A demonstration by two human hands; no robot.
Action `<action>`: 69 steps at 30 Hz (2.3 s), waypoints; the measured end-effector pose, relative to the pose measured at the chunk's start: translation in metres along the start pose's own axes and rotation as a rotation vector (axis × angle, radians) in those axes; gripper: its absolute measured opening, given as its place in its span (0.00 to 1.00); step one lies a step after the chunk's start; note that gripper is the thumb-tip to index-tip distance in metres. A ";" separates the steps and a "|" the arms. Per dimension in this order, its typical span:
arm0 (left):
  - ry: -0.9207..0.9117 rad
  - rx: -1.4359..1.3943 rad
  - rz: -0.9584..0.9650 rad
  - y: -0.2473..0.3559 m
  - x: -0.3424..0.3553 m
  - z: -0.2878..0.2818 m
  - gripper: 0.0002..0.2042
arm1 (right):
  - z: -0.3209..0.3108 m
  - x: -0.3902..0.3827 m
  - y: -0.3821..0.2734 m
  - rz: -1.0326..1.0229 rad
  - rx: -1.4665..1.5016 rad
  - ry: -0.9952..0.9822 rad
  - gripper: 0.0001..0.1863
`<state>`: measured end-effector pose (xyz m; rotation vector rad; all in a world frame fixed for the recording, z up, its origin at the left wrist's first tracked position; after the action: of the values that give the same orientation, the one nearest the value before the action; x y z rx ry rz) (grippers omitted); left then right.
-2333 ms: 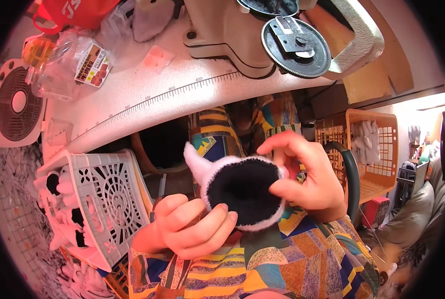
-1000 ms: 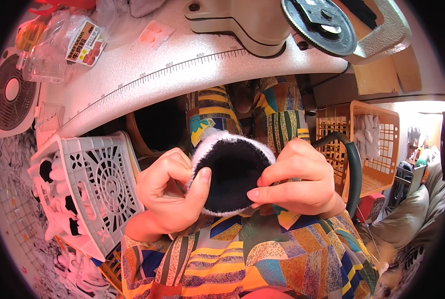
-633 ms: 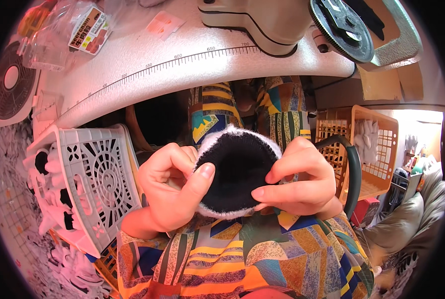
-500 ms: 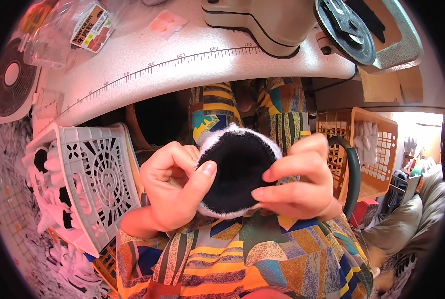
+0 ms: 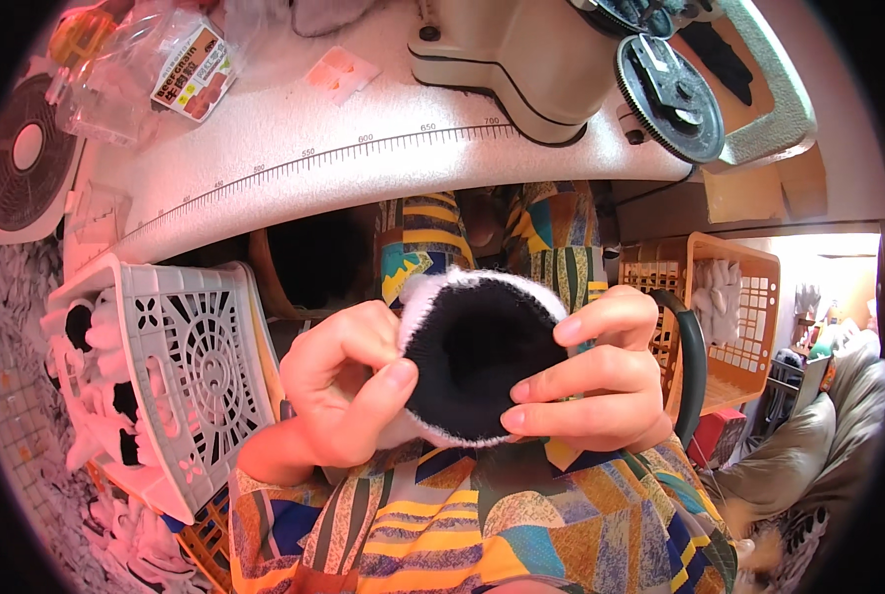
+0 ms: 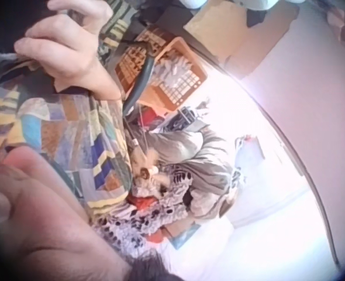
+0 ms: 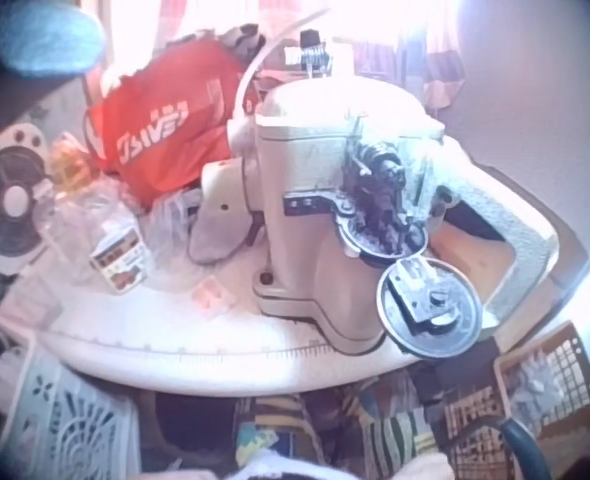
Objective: Sew pieces of a plush toy together using a specialized sewing machine.
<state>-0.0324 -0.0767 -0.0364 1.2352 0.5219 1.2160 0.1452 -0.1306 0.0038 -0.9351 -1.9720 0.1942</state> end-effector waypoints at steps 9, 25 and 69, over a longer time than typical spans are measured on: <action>-0.049 0.147 0.158 0.010 0.010 -0.006 0.04 | -0.014 -0.006 0.020 0.175 0.182 0.175 0.15; -0.463 -0.009 0.138 -0.009 0.014 0.021 0.32 | 0.052 -0.027 0.057 0.488 1.236 0.103 0.09; -0.341 0.538 0.253 -0.004 0.006 0.036 0.09 | 0.043 -0.024 0.073 0.613 0.687 0.083 0.06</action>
<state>0.0021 -0.0860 -0.0261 1.9733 0.4610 1.0683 0.1572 -0.0867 -0.0716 -1.0156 -1.3285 1.0817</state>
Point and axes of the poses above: each hand's wrist, its own x-axis towards the middle knuckle, its own z-axis out of the palm, y = z × x, the point moved 8 cm from there along x, towards the middle knuckle, and after that the axes turned 11 degrees about -x, right-handed, at the moved point
